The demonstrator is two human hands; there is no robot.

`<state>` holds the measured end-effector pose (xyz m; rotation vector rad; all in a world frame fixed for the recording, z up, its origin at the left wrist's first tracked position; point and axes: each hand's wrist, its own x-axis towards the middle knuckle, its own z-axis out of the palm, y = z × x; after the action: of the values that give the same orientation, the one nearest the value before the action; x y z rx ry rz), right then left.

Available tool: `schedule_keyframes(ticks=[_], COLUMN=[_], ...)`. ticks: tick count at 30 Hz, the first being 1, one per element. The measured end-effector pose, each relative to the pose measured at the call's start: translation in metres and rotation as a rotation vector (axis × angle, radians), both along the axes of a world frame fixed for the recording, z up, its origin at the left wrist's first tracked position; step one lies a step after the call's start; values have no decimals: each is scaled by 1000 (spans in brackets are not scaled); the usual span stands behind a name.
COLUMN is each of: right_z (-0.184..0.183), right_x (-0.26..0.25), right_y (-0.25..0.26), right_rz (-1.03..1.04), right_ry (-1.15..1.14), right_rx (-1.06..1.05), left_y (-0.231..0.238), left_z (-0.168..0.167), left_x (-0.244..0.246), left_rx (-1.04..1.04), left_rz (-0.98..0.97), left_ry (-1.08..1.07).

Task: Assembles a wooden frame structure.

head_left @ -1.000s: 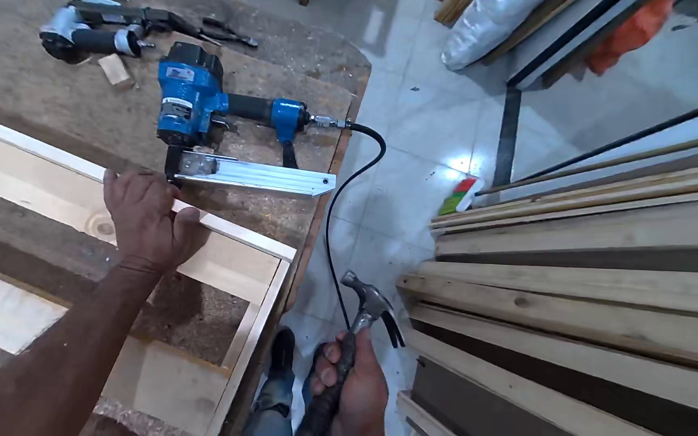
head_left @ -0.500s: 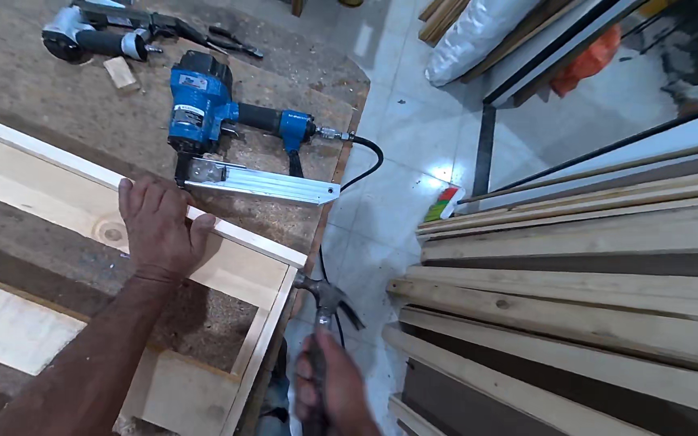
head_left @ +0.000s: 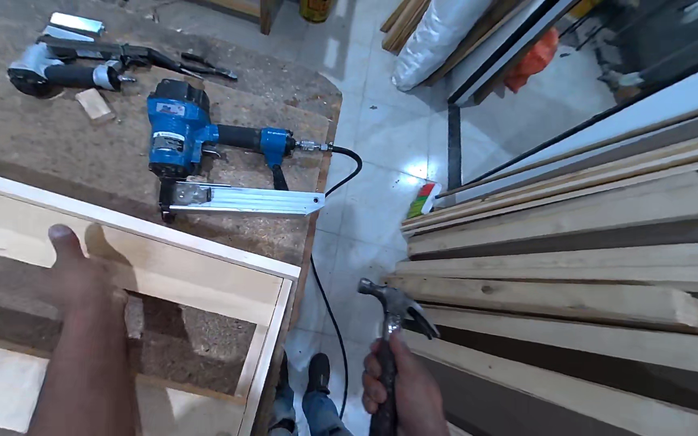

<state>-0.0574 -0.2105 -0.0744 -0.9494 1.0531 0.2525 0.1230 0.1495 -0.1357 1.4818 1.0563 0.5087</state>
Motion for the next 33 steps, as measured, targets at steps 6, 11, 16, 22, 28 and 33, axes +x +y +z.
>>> schedule_keyframes(ticks=[6,11,16,22,28,33], right_z=[-9,-13,1,14,19,33], right_x=[9,2,4,-18,-18,-10], right_y=[42,59,45,99,78,-2], right_rz=[-218,230,-232,24,210,451], right_ry=[43,83,27,170,230,170], right_rx=[-54,180,-28,315,312,-113], left_y=[0,-3,-4,-4,-3,-2], left_z=[-26,-20,-20,-15,-13,4], left_x=[2,0,-1,3,4,1], left_rx=[57,114,124,105,142,168], left_rz=[66,50,70,95,97,34], left_ry=[-14,26,95,78,180,343])
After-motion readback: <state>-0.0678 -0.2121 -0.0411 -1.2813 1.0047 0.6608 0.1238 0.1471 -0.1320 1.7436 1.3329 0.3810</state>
